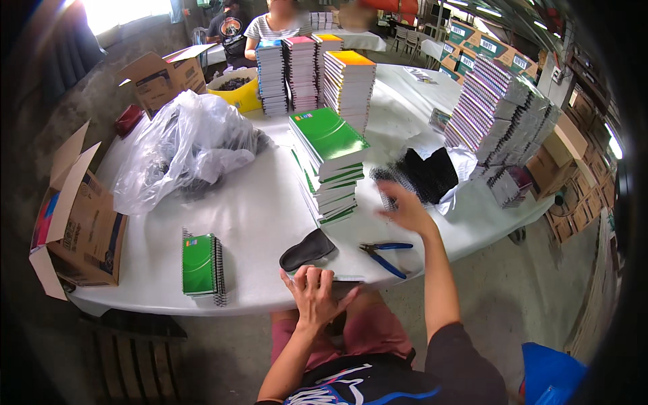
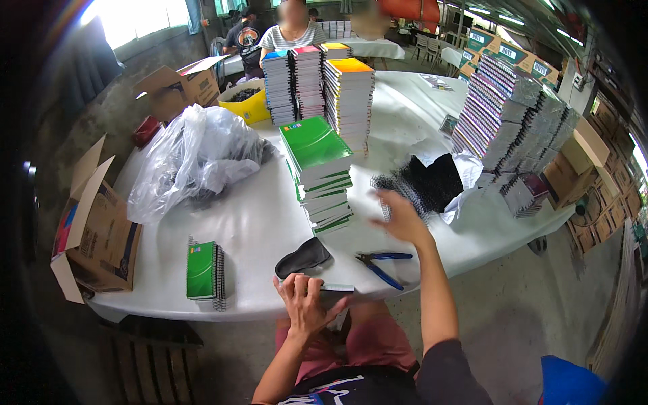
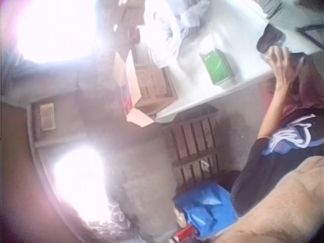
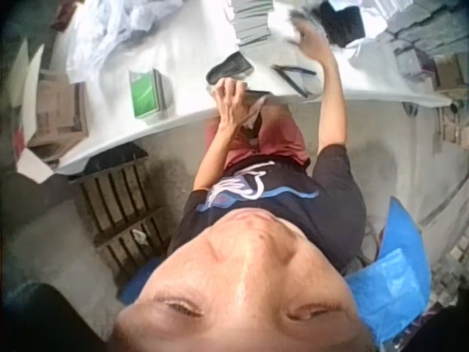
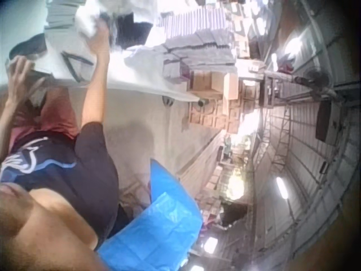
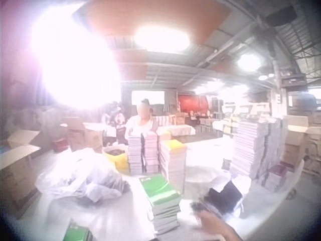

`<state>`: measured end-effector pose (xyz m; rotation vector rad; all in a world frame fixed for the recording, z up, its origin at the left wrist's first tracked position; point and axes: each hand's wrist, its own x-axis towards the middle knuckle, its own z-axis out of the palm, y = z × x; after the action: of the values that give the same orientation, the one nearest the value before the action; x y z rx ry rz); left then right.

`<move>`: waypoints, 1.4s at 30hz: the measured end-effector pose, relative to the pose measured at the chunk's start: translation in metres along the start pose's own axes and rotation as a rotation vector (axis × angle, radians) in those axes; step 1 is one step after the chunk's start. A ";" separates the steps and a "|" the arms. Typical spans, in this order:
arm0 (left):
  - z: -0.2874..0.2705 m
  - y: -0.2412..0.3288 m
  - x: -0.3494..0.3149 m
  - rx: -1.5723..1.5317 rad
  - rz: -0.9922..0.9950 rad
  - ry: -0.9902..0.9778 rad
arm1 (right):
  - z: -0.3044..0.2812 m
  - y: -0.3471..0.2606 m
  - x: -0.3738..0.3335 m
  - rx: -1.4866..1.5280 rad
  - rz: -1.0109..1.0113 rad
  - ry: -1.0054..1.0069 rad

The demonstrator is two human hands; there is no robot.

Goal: The person manually binds notebooks by threading a spiral coil through pre-punched holes, trimming the excess wire with pliers, and stacking the completed notebooks on a table.

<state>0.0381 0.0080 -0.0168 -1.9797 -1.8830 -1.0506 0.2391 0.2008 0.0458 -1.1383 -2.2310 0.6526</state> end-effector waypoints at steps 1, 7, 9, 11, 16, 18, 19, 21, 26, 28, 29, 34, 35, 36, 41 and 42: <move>0.003 0.005 0.006 -0.019 -0.019 0.030 | 0.003 0.023 0.020 -0.088 0.059 0.218; 0.018 0.011 0.025 -0.001 -0.047 0.255 | 0.030 0.067 0.063 -0.727 0.353 0.135; 0.019 0.012 0.024 0.019 -0.045 0.254 | 0.023 0.073 0.074 -0.818 0.351 -0.019; 0.016 0.012 0.023 0.032 -0.058 0.232 | 0.013 0.069 0.078 -0.820 0.362 -0.032; 0.013 0.004 0.018 0.090 -0.072 0.242 | -0.013 0.044 0.066 -0.981 0.066 0.079; 0.010 0.006 0.020 0.055 -0.073 0.254 | -0.025 0.030 0.055 -0.965 -0.020 0.200; 0.009 0.008 0.023 0.037 -0.074 0.257 | -0.032 0.022 0.047 -0.930 -0.036 0.287; 0.010 0.004 0.023 0.009 -0.056 0.255 | -0.039 -0.031 0.019 -0.608 0.030 0.231; 0.018 -0.004 0.014 0.034 -0.110 0.294 | 0.003 -0.078 -0.059 0.263 -0.033 -0.124; 0.024 -0.003 0.015 0.029 -0.111 0.326 | 0.017 -0.088 -0.075 0.279 -0.022 -0.071; 0.024 -0.001 0.015 0.029 -0.118 0.340 | 0.025 -0.086 -0.081 0.318 -0.029 -0.014; 0.027 0.001 0.019 0.031 -0.114 0.333 | 0.037 -0.078 -0.088 0.282 -0.087 0.084; 0.027 0.000 0.019 0.049 -0.104 0.334 | 0.039 -0.077 -0.089 0.290 -0.075 0.066; 0.025 -0.001 0.020 0.069 -0.095 0.340 | 0.040 -0.077 -0.089 0.298 -0.070 0.047; 0.028 -0.001 0.019 0.058 -0.106 0.311 | 0.036 -0.063 -0.089 0.484 0.039 -0.219; 0.028 -0.002 0.017 0.066 -0.114 0.286 | 0.036 -0.065 -0.087 0.533 0.097 -0.295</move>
<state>0.0446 0.0382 -0.0267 -1.6048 -1.8642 -1.2117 0.2213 0.0876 0.0394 -0.9196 -2.0421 1.4317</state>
